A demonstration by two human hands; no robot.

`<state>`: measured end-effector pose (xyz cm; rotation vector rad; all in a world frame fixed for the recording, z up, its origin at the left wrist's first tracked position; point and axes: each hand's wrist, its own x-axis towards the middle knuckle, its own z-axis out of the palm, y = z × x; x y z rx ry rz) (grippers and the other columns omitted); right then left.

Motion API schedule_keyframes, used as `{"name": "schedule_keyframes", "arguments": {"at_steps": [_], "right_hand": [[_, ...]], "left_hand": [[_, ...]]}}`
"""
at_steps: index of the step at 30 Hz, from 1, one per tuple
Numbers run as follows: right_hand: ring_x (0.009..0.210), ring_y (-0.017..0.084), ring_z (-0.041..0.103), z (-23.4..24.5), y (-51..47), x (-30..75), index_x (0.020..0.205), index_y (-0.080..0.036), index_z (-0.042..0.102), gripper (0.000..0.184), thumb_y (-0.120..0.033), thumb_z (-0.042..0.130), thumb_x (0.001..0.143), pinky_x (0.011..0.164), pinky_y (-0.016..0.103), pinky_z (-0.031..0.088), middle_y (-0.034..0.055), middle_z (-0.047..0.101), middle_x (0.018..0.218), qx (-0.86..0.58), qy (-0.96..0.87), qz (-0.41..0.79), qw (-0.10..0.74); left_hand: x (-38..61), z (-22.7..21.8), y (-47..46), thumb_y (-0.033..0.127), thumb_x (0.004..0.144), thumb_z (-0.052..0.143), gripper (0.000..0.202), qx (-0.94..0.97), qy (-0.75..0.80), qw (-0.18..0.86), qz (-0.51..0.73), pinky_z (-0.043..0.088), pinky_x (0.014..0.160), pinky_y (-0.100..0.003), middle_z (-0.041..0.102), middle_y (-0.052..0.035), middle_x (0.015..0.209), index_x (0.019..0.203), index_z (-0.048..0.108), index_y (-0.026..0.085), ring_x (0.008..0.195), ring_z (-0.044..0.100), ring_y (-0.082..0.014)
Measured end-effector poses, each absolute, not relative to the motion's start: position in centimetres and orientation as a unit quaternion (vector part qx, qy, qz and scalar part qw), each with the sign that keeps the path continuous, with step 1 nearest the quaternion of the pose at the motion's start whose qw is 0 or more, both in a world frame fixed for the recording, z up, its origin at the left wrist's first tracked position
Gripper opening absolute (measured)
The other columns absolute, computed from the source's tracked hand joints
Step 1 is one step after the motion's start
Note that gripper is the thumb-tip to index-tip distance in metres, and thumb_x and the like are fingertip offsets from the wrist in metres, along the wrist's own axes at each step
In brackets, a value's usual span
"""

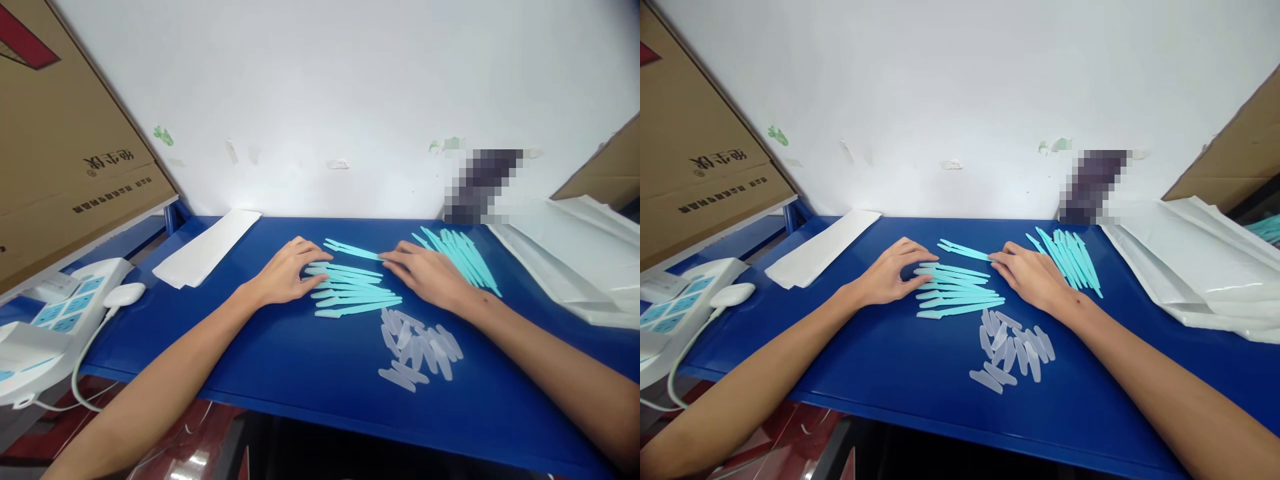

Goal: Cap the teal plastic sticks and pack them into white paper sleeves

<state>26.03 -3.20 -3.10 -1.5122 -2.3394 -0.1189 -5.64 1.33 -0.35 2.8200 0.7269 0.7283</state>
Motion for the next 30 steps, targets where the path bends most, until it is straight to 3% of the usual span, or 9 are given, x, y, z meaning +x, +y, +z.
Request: {"name": "schedule_keyframes", "arguments": {"at_steps": [8,17,21,25,27,30], "right_hand": [[0.082,0.021,0.065,-3.0,-2.9,25.6,0.096,-0.023,0.074,0.031,-0.038,0.047,0.099,0.069,0.034,0.045,0.0065,0.067,0.095,-0.572,-0.798,0.01,0.189],[0.074,0.021,0.059,-1.8,-3.4,26.6,0.085,-0.022,0.054,0.025,-0.037,0.04,0.098,0.067,0.034,0.043,0.0066,0.063,0.082,-0.594,-0.778,0.15,0.135],[0.074,0.021,0.056,-1.8,-4.1,27.3,0.089,-0.023,0.044,0.027,-0.043,0.031,0.101,0.068,0.035,0.043,0.0067,0.062,0.087,-0.579,-0.789,0.11,0.175],[0.061,0.019,0.05,-1.3,-4.5,28.2,0.094,-0.024,0.037,0.024,-0.044,0.026,0.103,0.059,0.033,0.036,0.0033,0.059,0.081,-0.603,-0.778,0.059,0.168],[0.061,0.02,0.051,-0.9,-4.7,28.3,0.096,-0.024,0.036,0.023,-0.043,0.026,0.103,0.058,0.033,0.034,0.0038,0.06,0.081,-0.611,-0.774,0.033,0.164],[0.063,0.021,0.055,-0.4,-4.9,27.7,0.098,-0.024,0.039,0.023,-0.042,0.027,0.103,0.058,0.033,0.033,0.0056,0.064,0.084,-0.609,-0.776,0.0,0.161]], "left_hand": [[-0.6,-1.0,-4.9,0.03,0.103,0.051,0.03,0.985,0.067,-0.032,0.159,0.042,0.096,-0.043,0.059,-0.0126,0.133,0.128,0.066,0.027,0.114,0.053,-0.0287],[-1.2,-0.8,-4.9,0.032,0.101,0.057,0.02,0.985,0.046,0.004,0.165,0.04,0.087,-0.036,0.064,-0.0094,0.112,0.1,0.074,0.023,0.104,0.054,-0.0236],[-1.9,-0.7,-3.8,0.025,0.103,0.052,0.019,0.979,0.068,-0.006,0.193,0.041,0.085,-0.034,0.068,-0.009,0.104,0.097,0.069,0.018,0.096,0.056,-0.0205],[-3.6,-0.9,-0.9,0.022,0.103,0.05,0.014,0.925,0.175,0.001,0.338,0.041,0.078,-0.032,0.071,-0.0046,0.092,0.101,0.064,0.019,0.084,0.058,-0.0168],[-4.7,-0.9,0.6,0.023,0.102,0.052,0.013,0.885,0.24,-0.016,0.399,0.042,0.076,-0.032,0.071,-0.0026,0.086,0.101,0.064,0.019,0.078,0.058,-0.0157],[-6.0,-0.7,1.9,0.024,0.101,0.053,0.013,0.884,0.257,-0.037,0.389,0.043,0.075,-0.032,0.071,-0.0016,0.084,0.102,0.065,0.019,0.072,0.057,-0.0146]]}}
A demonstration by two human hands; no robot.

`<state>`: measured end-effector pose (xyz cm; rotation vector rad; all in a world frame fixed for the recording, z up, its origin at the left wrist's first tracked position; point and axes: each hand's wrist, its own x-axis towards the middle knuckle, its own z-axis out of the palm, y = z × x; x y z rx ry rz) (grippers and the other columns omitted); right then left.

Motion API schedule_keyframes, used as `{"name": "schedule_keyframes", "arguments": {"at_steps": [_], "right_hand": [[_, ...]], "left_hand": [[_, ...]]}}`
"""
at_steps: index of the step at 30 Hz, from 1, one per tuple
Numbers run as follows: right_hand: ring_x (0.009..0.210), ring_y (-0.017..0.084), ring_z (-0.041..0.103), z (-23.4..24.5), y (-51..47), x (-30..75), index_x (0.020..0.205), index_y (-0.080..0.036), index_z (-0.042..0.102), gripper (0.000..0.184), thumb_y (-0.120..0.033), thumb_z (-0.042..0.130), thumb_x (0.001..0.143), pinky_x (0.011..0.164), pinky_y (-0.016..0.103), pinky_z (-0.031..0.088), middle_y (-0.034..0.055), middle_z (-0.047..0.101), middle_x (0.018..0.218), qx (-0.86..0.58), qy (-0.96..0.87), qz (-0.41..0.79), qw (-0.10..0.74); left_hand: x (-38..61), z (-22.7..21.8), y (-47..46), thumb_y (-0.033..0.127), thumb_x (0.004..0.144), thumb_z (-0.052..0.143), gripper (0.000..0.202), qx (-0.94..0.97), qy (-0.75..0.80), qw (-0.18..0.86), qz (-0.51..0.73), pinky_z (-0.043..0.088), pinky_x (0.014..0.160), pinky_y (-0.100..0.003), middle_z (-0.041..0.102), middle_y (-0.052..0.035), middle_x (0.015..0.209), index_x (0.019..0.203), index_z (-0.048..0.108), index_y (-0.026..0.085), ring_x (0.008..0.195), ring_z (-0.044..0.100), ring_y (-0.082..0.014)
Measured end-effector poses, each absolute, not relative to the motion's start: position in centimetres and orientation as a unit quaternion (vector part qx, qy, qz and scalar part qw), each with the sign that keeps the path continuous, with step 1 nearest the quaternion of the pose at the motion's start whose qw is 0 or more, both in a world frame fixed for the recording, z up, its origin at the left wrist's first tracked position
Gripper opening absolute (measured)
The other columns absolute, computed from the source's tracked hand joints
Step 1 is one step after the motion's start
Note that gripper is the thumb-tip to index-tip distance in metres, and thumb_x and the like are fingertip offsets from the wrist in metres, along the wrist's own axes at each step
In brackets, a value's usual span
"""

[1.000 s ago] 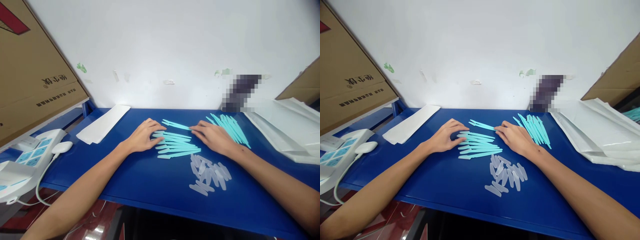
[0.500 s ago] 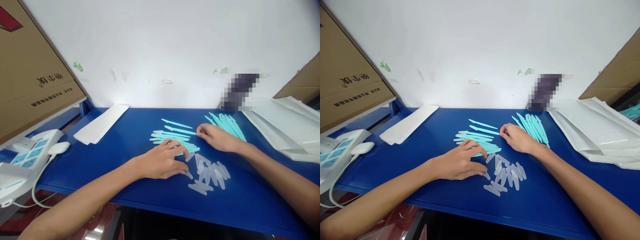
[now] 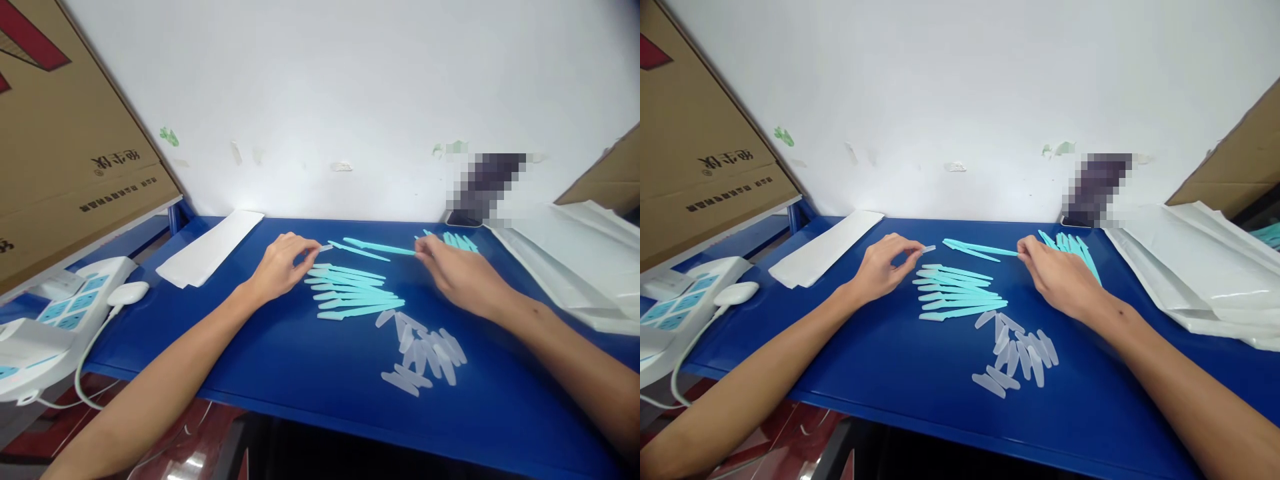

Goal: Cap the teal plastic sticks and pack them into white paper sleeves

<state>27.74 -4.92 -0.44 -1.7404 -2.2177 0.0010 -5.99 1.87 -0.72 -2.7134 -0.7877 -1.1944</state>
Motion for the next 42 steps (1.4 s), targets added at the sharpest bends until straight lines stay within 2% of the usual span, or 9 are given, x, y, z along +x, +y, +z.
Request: {"name": "schedule_keyframes", "arguments": {"at_steps": [13,19,22,24,28,31,34,37,42], "right_hand": [[0.058,0.02,0.054,-0.1,-5.7,25.5,0.1,-0.021,0.052,0.028,-0.032,0.026,0.104,0.054,0.033,0.025,0.0062,0.067,0.081,-0.577,-0.802,-0.105,0.111],[0.071,0.02,0.062,-1.1,-5.3,24.5,0.11,-0.019,0.058,0.038,-0.041,0.027,0.106,0.058,0.032,0.037,0.0077,0.07,0.098,-0.564,-0.814,-0.042,0.135],[0.089,0.025,0.067,-2.0,-4.1,25.4,0.128,-0.02,0.06,0.043,-0.043,0.031,0.105,0.067,0.035,0.045,0.0105,0.069,0.115,-0.594,-0.788,-0.046,0.155],[0.093,0.027,0.067,-2.7,-3.3,25.8,0.133,-0.021,0.062,0.047,-0.044,0.034,0.104,0.07,0.037,0.046,0.0115,0.069,0.115,-0.607,-0.779,-0.048,0.151],[0.09,0.025,0.066,-3.5,-2.4,25.8,0.113,-0.025,0.076,0.041,-0.044,0.042,0.102,0.071,0.035,0.046,0.0088,0.07,0.101,-0.608,-0.775,-0.013,0.17],[0.084,0.021,0.065,-3.8,-2.1,25.6,0.102,-0.024,0.077,0.032,-0.039,0.048,0.099,0.072,0.034,0.045,0.0062,0.071,0.096,-0.61,-0.764,0.02,0.21],[0.078,0.02,0.063,-3.9,-2.0,25.7,0.094,-0.022,0.072,0.026,-0.035,0.05,0.096,0.072,0.033,0.044,0.0052,0.071,0.088,-0.62,-0.751,0.039,0.224],[0.081,0.021,0.062,-4.1,-2.1,26.1,0.093,-0.021,0.064,0.025,-0.033,0.043,0.098,0.072,0.034,0.044,0.0067,0.069,0.091,-0.615,-0.76,0.026,0.207],[0.081,0.021,0.061,-3.8,-2.8,26.7,0.094,-0.02,0.054,0.024,-0.032,0.035,0.1,0.072,0.035,0.044,0.0081,0.066,0.095,-0.602,-0.781,0.027,0.165]], "left_hand": [[-5.5,-0.9,1.5,0.024,0.101,0.052,0.017,-0.907,-0.217,0.006,-0.361,0.047,0.075,-0.033,0.073,-0.0052,0.092,0.105,0.068,0.019,0.078,0.062,-0.016],[-5.6,-1.8,2.2,0.029,0.102,0.052,0.021,-0.938,-0.252,0.005,-0.239,0.045,0.079,-0.036,0.073,-0.0057,0.093,0.103,0.071,0.019,0.091,0.059,-0.0213],[-5.8,-1.4,2.4,0.031,0.102,0.054,0.023,-0.944,-0.253,-0.007,-0.213,0.045,0.088,-0.039,0.071,-0.0084,0.105,0.107,0.071,0.018,0.102,0.057,-0.0237],[-5.2,-1.0,1.5,0.033,0.101,0.054,0.026,-0.945,-0.242,-0.014,-0.22,0.045,0.092,-0.041,0.067,-0.011,0.115,0.115,0.07,0.018,0.108,0.055,-0.0249],[-2.2,-0.7,-2.2,0.039,0.103,0.05,0.033,-0.972,-0.157,0.001,-0.177,0.043,0.097,-0.045,0.06,-0.0126,0.13,0.126,0.067,0.023,0.117,0.052,-0.0283],[-0.2,-1.3,-4.5,0.043,0.103,0.049,0.036,-0.978,-0.114,0.054,-0.165,0.041,0.098,-0.048,0.059,-0.015,0.131,0.125,0.068,0.021,0.117,0.051,-0.0316],[0.4,-2.0,-5.0,0.042,0.103,0.048,0.035,-0.974,-0.124,0.07,-0.175,0.041,0.093,-0.044,0.061,-0.0145,0.122,0.118,0.071,0.02,0.111,0.052,-0.0295],[0.0,-2.0,-4.8,0.039,0.103,0.051,0.029,-0.975,-0.121,0.038,-0.182,0.04,0.088,-0.04,0.065,-0.0111,0.115,0.112,0.074,0.023,0.106,0.054,-0.0265],[-1.1,-1.4,-4.6,0.023,0.102,0.054,0.025,-0.982,-0.09,-0.029,-0.164,0.036,0.088,-0.041,0.074,-0.0063,0.104,0.119,0.072,0.025,0.104,0.056,-0.0248]]}}
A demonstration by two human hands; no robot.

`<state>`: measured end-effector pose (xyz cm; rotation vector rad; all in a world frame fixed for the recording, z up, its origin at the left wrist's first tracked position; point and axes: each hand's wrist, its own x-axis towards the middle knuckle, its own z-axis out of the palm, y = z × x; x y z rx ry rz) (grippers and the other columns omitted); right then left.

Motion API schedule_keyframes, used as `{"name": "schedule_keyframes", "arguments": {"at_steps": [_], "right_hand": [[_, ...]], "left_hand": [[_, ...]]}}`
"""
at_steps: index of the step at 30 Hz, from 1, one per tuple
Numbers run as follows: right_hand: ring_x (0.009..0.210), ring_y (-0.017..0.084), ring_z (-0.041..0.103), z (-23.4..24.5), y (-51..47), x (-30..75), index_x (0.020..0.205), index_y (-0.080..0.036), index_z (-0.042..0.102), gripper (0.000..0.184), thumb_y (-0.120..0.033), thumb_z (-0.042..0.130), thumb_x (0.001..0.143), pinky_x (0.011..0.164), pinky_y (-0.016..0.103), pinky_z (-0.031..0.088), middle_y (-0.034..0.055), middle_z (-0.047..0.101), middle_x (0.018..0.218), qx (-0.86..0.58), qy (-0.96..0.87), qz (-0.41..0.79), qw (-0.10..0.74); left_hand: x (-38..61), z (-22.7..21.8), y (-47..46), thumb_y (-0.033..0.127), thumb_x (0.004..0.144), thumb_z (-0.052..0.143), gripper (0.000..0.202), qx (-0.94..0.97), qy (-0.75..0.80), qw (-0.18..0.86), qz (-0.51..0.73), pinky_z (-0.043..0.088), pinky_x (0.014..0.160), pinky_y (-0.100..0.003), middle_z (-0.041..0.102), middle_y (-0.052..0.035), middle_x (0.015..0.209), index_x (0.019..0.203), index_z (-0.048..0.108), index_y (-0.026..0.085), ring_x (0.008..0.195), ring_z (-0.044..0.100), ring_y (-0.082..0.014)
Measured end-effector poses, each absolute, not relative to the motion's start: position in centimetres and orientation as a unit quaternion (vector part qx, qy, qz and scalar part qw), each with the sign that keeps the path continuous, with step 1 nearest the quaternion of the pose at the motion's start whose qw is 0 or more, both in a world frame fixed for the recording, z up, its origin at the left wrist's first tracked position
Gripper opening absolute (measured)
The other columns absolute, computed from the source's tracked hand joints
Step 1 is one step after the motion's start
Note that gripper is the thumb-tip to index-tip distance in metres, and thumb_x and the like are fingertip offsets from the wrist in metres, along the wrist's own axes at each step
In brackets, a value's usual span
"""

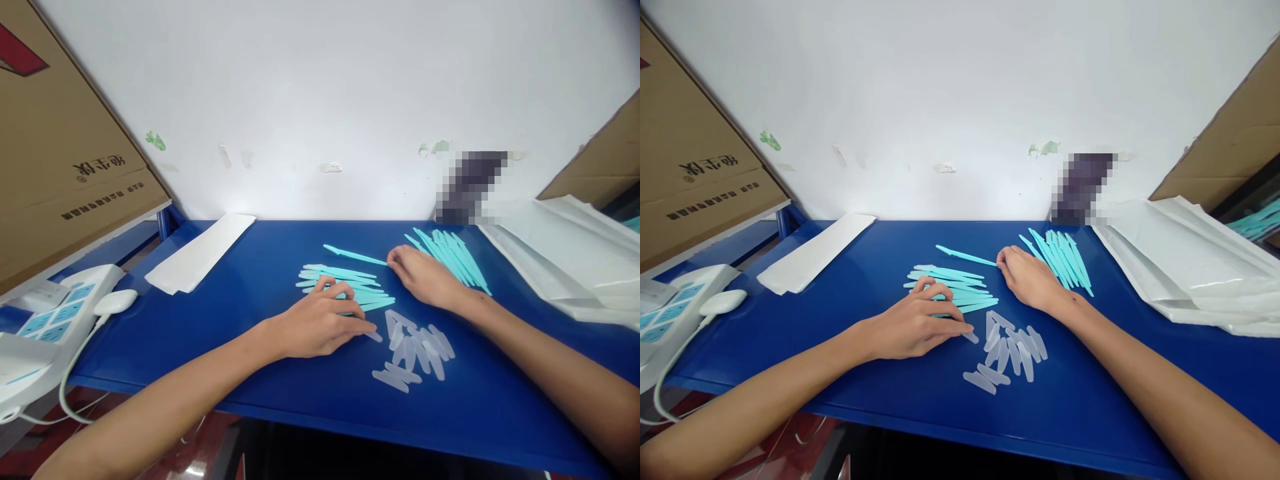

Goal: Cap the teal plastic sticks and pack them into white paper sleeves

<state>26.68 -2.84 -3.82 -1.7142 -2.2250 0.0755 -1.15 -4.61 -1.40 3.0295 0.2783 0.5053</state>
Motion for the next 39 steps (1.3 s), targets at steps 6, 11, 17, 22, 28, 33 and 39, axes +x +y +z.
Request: {"name": "schedule_keyframes", "arguments": {"at_steps": [6,11,17,22,28,33,39], "right_hand": [[0.071,0.019,0.057,-2.7,-3.3,26.0,0.089,-0.022,0.049,0.019,-0.032,0.036,0.099,0.062,0.032,0.038,0.0058,0.064,0.09,-0.614,-0.783,0.022,0.097],[0.067,0.019,0.055,-2.2,-3.5,25.8,0.084,-0.022,0.045,0.019,-0.031,0.036,0.099,0.059,0.032,0.033,0.006,0.063,0.086,-0.609,-0.791,0.001,0.063],[0.056,0.016,0.047,-0.5,-4.7,27.1,0.085,-0.024,0.042,0.019,-0.032,0.034,0.101,0.056,0.03,0.029,0.0005,0.058,0.071,-0.555,-0.821,0.02,0.135],[0.055,0.015,0.045,0.3,-5.6,27.3,0.091,-0.024,0.041,0.019,-0.034,0.03,0.104,0.054,0.03,0.028,0.0,0.057,0.074,-0.52,-0.844,0.008,0.132],[0.054,0.014,0.042,-0.3,-5.8,27.0,0.089,-0.025,0.038,0.019,-0.033,0.03,0.104,0.053,0.03,0.026,-0.0005,0.054,0.076,-0.509,-0.855,0.006,0.104],[0.055,0.014,0.043,-0.6,-5.6,27.1,0.091,-0.025,0.039,0.019,-0.033,0.029,0.104,0.054,0.03,0.026,-0.0004,0.055,0.08,-0.507,-0.857,0.006,0.09],[0.059,0.015,0.047,-0.6,-5.6,27.1,0.095,-0.024,0.042,0.019,-0.032,0.028,0.104,0.055,0.031,0.026,0.0017,0.058,0.085,-0.51,-0.856,-0.004,0.085]], "left_hand": [[-1.3,-1.1,-5.0,0.023,0.101,0.056,0.027,0.978,0.115,0.099,0.141,0.038,0.087,-0.039,0.073,-0.0083,0.104,0.125,0.068,0.021,0.105,0.055,-0.0243],[-2.0,-0.1,-4.2,0.025,0.102,0.054,0.019,0.979,0.113,0.087,0.148,0.037,0.09,-0.038,0.071,-0.0074,0.107,0.107,0.073,0.023,0.104,0.055,-0.023],[-4.6,-0.6,0.6,0.032,0.102,0.055,0.017,0.885,0.309,0.089,0.335,0.041,0.084,-0.038,0.074,-0.0029,0.099,0.101,0.07,0.023,0.091,0.06,-0.0197],[-5.4,-2.0,2.5,0.038,0.099,0.057,0.022,0.831,0.385,0.173,0.362,0.047,0.08,-0.034,0.07,-0.0045,0.095,0.102,0.072,0.022,0.09,0.061,-0.02],[-5.2,-2.4,2.5,0.04,0.099,0.056,0.024,0.813,0.382,0.198,0.393,0.048,0.081,-0.033,0.068,-0.0049,0.097,0.101,0.07,0.021,0.088,0.061,-0.0185],[-5.3,-2.3,2.5,0.038,0.099,0.055,0.023,0.812,0.375,0.2,0.399,0.048,0.081,-0.031,0.067,-0.0039,0.096,0.101,0.07,0.02,0.087,0.06,-0.0171],[-5.3,-2.7,2.7,0.036,0.099,0.055,0.021,0.814,0.376,0.193,0.399,0.047,0.081,-0.033,0.066,-0.0046,0.096,0.1,0.069,0.02,0.088,0.06,-0.0183]]}}
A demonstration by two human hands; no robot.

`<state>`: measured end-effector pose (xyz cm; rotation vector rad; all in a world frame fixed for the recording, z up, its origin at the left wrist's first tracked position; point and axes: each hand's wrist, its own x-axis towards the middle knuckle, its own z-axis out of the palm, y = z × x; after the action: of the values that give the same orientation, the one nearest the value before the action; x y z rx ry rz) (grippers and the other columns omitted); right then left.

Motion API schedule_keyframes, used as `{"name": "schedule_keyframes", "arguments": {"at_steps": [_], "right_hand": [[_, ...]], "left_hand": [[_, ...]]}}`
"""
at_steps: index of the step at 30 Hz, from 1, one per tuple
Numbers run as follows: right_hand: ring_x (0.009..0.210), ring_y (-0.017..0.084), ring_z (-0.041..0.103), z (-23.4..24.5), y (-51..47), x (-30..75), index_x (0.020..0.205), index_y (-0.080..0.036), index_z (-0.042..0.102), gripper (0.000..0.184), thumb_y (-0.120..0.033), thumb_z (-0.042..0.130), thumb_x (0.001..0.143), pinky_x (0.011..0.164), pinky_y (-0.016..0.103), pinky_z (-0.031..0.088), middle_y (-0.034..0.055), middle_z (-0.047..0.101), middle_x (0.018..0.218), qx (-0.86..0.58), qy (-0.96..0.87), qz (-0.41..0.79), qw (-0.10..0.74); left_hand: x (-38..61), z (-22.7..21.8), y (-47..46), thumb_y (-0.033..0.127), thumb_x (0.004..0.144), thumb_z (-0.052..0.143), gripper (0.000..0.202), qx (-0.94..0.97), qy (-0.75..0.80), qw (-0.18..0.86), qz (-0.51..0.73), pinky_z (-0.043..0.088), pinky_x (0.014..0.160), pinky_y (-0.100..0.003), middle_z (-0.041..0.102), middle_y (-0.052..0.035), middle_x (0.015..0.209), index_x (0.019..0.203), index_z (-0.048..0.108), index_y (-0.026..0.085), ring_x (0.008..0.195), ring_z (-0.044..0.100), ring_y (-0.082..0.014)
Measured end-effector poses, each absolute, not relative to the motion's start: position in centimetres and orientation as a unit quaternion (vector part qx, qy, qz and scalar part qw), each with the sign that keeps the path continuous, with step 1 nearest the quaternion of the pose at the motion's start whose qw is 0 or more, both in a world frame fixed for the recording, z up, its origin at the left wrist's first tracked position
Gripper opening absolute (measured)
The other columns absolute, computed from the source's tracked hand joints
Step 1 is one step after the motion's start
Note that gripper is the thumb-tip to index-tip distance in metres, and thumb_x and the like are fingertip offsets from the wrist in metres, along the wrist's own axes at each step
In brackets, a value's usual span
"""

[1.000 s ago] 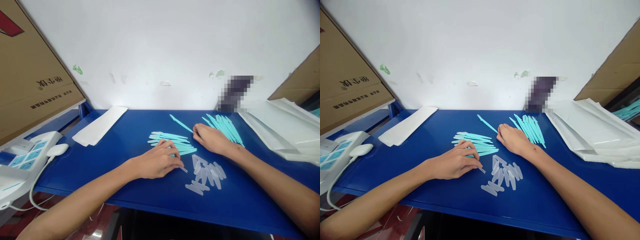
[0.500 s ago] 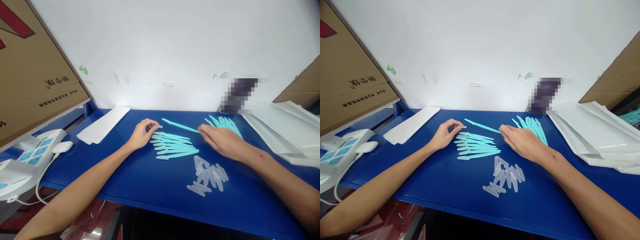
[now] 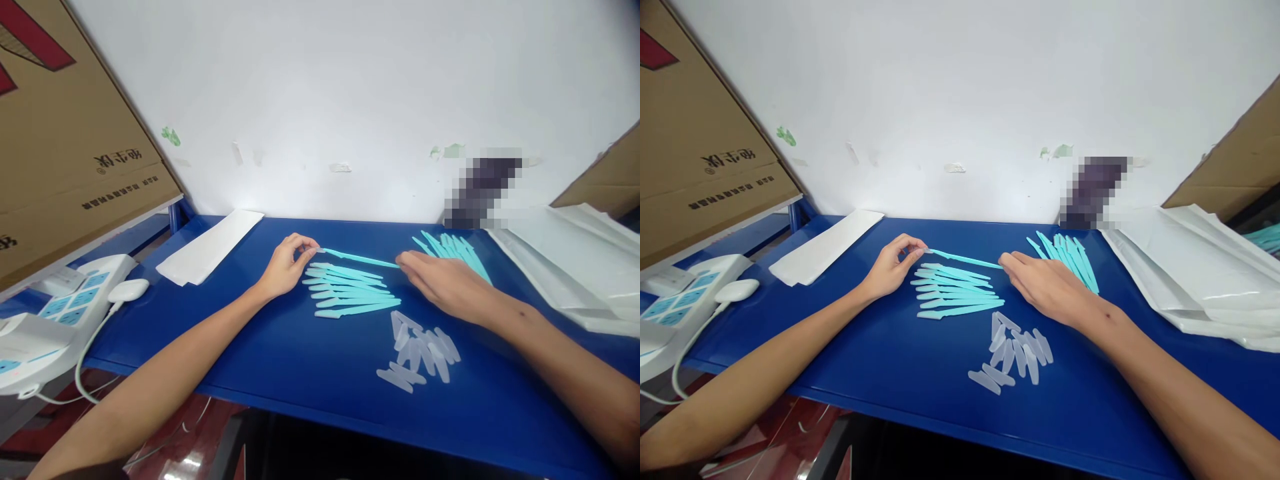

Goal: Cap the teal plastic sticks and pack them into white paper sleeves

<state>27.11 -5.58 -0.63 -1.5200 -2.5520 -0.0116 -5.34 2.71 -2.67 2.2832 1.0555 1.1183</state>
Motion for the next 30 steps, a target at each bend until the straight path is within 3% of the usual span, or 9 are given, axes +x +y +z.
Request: {"name": "schedule_keyframes", "arguments": {"at_steps": [13,17,20,25,28,30], "right_hand": [[0.052,0.014,0.039,-0.3,-6.0,25.4,0.091,-0.023,0.045,0.025,-0.032,0.026,0.104,0.051,0.031,0.023,0.0017,0.056,0.082,-0.516,-0.854,-0.027,0.064],[0.077,0.019,0.057,-0.4,-5.9,25.0,0.1,-0.023,0.054,0.033,-0.04,0.026,0.106,0.068,0.034,0.037,0.0059,0.062,0.096,-0.506,-0.854,-0.015,0.123],[0.096,0.025,0.057,-0.3,-5.8,25.4,0.103,-0.023,0.056,0.033,-0.05,0.036,0.103,0.084,0.041,0.038,0.0075,0.062,0.106,-0.522,-0.835,0.003,0.174],[0.075,0.019,0.053,1.1,-6.1,24.7,0.086,-0.022,0.051,0.04,-0.058,0.041,0.098,0.066,0.033,0.04,0.0063,0.061,0.091,-0.545,-0.799,0.094,0.238],[0.082,0.021,0.059,2.2,-5.9,23.0,0.11,-0.022,0.059,0.049,-0.066,0.047,0.092,0.07,0.035,0.045,0.0095,0.063,0.109,-0.527,-0.826,0.126,0.155],[0.105,0.031,0.06,2.8,-5.2,21.7,0.14,-0.024,0.049,0.076,-0.073,0.055,0.083,0.082,0.043,0.049,0.014,0.058,0.13,-0.505,-0.849,0.137,0.075]], "left_hand": [[-4.7,-2.6,2.0,0.029,0.1,0.054,0.018,0.853,0.333,0.164,0.367,0.045,0.088,-0.037,0.069,-0.004,0.095,0.098,0.069,0.02,0.09,0.058,-0.0191],[-5.0,-2.0,1.8,0.033,0.098,0.057,0.019,0.87,0.329,0.136,0.341,0.045,0.088,-0.039,0.069,-0.0052,0.097,0.097,0.072,0.021,0.092,0.056,-0.0211],[-5.3,-1.8,1.7,0.038,0.095,0.062,0.019,0.885,0.326,0.121,0.309,0.044,0.092,-0.041,0.066,-0.0057,0.105,0.099,0.073,0.023,0.098,0.054,-0.0229],[-5.8,-1.8,2.8,0.042,0.098,0.055,0.03,0.868,0.366,0.085,0.325,0.044,0.095,-0.041,0.064,-0.0064,0.105,0.113,0.071,0.022,0.1,0.055,-0.023],[-7.5,-1.4,4.6,0.041,0.099,0.049,0.035,0.846,0.43,-0.011,0.315,0.043,0.099,-0.045,0.064,-0.0097,0.106,0.112,0.072,0.019,0.104,0.055,-0.0268],[-9.6,-0.9,5.9,0.043,0.097,0.048,0.04,0.817,0.501,-0.079,0.273,0.041,0.102,-0.05,0.062,-0.0144,0.118,0.12,0.07,0.018,0.115,0.051,-0.033]]}}
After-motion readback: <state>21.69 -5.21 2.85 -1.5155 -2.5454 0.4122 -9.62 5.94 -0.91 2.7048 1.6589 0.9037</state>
